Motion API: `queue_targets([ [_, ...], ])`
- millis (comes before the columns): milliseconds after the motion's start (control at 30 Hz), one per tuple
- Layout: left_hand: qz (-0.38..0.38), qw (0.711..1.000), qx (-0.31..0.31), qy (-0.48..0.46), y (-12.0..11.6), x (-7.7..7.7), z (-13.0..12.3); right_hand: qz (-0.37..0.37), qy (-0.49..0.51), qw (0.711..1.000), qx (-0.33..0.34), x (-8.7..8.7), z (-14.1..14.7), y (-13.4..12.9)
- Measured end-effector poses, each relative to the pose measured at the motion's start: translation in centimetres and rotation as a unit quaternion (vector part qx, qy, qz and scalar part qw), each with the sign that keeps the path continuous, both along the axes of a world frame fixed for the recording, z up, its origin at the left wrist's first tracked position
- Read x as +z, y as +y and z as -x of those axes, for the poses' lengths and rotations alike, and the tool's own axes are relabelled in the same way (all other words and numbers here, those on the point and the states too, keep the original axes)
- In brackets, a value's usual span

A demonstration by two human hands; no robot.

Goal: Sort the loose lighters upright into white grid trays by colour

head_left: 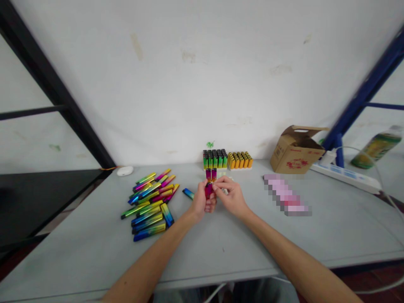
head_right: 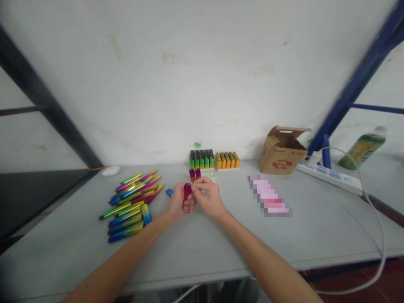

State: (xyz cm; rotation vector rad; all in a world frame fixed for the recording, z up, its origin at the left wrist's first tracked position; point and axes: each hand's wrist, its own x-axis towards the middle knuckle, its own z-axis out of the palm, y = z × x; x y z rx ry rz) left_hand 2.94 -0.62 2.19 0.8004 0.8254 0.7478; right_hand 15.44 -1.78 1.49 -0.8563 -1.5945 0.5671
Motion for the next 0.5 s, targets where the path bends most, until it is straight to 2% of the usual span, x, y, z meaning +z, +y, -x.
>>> queue_targets([
  [233, -0.002, 1.0, -0.018, 0.001, 0.2, -0.1, 0.1, 0.011, 0.003, 1.0, -0.002, -0.2, 0.0, 0.3],
  [333, -0.017, 0.999, -0.028, -0.016, 0.3, 0.0, 0.3, 0.0, 0.01, 1.0, -0.017, 0.7, -0.2, 0.4],
  [433, -0.044, 0.997, -0.027, -0.058, 0.5, 0.3, 0.9, -0.039, 0.058, 0.996, -0.055, 2.8, -0.6, -1.9],
  [500, -0.037, 0.996, -0.036, -0.079, 0.6, 0.5, 1.3, -0.043, 0.057, 0.997, 0.001, 4.1, -0.9, -5.5],
])
